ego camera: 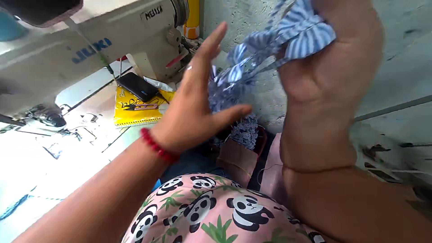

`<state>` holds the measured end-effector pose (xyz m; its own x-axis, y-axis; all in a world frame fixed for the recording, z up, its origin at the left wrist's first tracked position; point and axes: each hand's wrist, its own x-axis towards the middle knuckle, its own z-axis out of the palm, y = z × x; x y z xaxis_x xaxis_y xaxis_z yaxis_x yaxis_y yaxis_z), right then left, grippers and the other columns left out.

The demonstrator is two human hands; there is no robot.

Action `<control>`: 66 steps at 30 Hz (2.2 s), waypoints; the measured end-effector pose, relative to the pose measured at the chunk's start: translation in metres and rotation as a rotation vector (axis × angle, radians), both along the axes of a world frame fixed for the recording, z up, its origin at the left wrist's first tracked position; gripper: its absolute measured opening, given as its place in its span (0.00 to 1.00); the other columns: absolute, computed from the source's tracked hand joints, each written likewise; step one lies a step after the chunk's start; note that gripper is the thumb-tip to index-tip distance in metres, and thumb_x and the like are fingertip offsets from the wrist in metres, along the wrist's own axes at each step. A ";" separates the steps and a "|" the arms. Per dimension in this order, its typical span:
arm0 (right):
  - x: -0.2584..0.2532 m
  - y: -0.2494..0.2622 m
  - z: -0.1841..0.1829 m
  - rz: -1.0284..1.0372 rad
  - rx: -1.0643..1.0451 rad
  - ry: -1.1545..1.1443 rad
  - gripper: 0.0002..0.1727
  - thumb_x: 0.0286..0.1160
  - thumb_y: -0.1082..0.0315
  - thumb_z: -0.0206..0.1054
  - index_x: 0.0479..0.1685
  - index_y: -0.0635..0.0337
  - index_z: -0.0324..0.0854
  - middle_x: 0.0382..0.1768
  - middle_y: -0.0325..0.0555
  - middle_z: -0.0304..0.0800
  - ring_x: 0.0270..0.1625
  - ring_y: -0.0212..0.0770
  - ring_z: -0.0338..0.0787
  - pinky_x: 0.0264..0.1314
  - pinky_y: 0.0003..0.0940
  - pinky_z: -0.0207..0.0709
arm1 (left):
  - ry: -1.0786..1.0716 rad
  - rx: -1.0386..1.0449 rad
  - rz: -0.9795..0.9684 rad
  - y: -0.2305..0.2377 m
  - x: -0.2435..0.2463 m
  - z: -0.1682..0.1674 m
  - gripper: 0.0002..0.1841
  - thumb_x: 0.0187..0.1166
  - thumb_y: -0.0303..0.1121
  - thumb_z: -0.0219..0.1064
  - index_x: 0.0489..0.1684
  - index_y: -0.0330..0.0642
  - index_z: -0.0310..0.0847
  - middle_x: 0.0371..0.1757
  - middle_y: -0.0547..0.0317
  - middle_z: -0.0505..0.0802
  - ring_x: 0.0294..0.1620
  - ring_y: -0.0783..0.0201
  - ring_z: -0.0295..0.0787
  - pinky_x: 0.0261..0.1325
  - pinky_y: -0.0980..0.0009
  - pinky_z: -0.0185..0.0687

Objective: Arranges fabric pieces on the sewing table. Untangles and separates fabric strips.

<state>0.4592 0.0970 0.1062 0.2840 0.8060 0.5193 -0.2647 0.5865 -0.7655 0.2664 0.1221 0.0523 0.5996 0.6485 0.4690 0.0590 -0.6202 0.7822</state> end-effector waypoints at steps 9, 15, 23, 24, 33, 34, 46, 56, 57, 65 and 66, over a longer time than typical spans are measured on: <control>-0.053 -0.040 -0.126 0.308 -0.370 -0.343 0.55 0.63 0.62 0.82 0.92 0.53 0.49 0.72 0.42 0.78 0.69 0.33 0.84 0.67 0.33 0.85 | -0.649 -0.973 0.087 -0.016 0.003 -0.011 0.13 0.96 0.42 0.45 0.47 0.52 0.75 0.26 0.69 0.77 0.18 0.77 0.71 0.22 0.85 0.71; -0.045 -0.068 -0.199 0.883 -0.778 -0.085 0.06 0.78 0.64 0.68 0.48 0.49 0.84 0.43 0.26 0.92 0.46 0.22 0.89 0.53 0.24 0.84 | -0.542 -0.834 0.096 -0.023 -0.086 -0.020 0.17 0.92 0.39 0.45 0.35 0.55 0.79 0.18 0.75 0.76 0.13 0.82 0.64 0.17 0.87 0.62; -0.013 -0.036 -0.151 0.164 -0.193 -0.525 0.07 0.82 0.62 0.68 0.41 0.54 0.87 0.39 0.30 0.85 0.42 0.22 0.85 0.45 0.20 0.83 | -0.031 -0.700 0.108 -0.052 -0.160 -0.047 0.08 0.79 0.44 0.66 0.52 0.66 0.84 0.32 0.77 0.90 0.23 0.84 0.80 0.25 0.87 0.76; -0.012 -0.034 -0.135 0.082 -0.089 -0.634 0.08 0.81 0.63 0.69 0.40 0.56 0.88 0.40 0.31 0.86 0.45 0.22 0.85 0.49 0.19 0.82 | 0.091 -0.713 0.021 -0.058 -0.159 -0.053 0.12 0.77 0.43 0.69 0.56 0.65 0.84 0.36 0.79 0.92 0.29 0.85 0.84 0.32 0.87 0.80; -0.032 -0.021 -0.054 0.728 0.160 -1.037 0.14 0.77 0.60 0.68 0.26 0.57 0.87 0.33 0.31 0.80 0.41 0.19 0.79 0.40 0.12 0.72 | -0.213 -0.663 0.107 -0.071 -0.146 -0.062 0.06 0.84 0.36 0.63 0.50 0.61 0.83 0.33 0.75 0.90 0.26 0.83 0.81 0.29 0.87 0.78; -0.030 -0.019 -0.054 0.740 0.141 -0.964 0.14 0.78 0.59 0.68 0.27 0.56 0.86 0.35 0.30 0.80 0.43 0.18 0.79 0.43 0.11 0.73 | -0.322 -0.684 0.114 -0.071 -0.153 -0.058 0.05 0.86 0.40 0.62 0.50 0.62 0.83 0.33 0.75 0.88 0.25 0.83 0.79 0.28 0.87 0.76; -0.082 -0.006 -0.103 0.995 -0.278 -0.107 0.07 0.85 0.54 0.66 0.43 0.44 0.84 0.30 0.29 0.86 0.22 0.18 0.79 0.20 0.13 0.74 | -0.268 -0.657 0.314 -0.085 -0.211 -0.047 0.06 0.79 0.40 0.66 0.49 0.62 0.81 0.36 0.75 0.90 0.24 0.83 0.81 0.25 0.87 0.78; -0.214 0.060 -0.033 0.529 0.468 -0.443 0.04 0.83 0.74 0.62 0.46 0.65 0.81 0.45 0.39 0.87 0.48 0.26 0.88 0.52 0.25 0.86 | -0.537 -0.229 0.675 -0.115 -0.325 -0.021 0.15 0.95 0.46 0.44 0.46 0.62 0.80 0.31 0.81 0.82 0.22 0.84 0.73 0.25 0.88 0.71; -0.226 0.061 -0.040 0.388 0.571 -0.556 0.06 0.80 0.74 0.65 0.45 0.70 0.84 0.45 0.47 0.89 0.51 0.32 0.89 0.56 0.30 0.85 | -0.515 -0.185 0.751 -0.124 -0.346 -0.030 0.11 0.93 0.45 0.49 0.47 0.62 0.79 0.31 0.81 0.83 0.22 0.83 0.73 0.25 0.87 0.71; -0.198 0.058 -0.179 0.211 0.235 -1.170 0.14 0.82 0.68 0.64 0.57 0.63 0.89 0.56 0.56 0.92 0.63 0.55 0.90 0.68 0.53 0.82 | -0.269 -0.412 1.270 -0.166 -0.324 -0.094 0.05 0.86 0.39 0.57 0.39 0.58 0.75 0.21 0.84 0.81 0.16 0.86 0.73 0.20 0.88 0.71; -0.186 0.064 -0.184 0.117 0.164 -1.234 0.13 0.80 0.73 0.63 0.56 0.65 0.90 0.55 0.60 0.93 0.61 0.58 0.91 0.66 0.56 0.83 | -0.296 -0.417 1.267 -0.169 -0.322 -0.100 0.05 0.86 0.37 0.56 0.38 0.58 0.75 0.21 0.84 0.82 0.16 0.86 0.74 0.21 0.88 0.71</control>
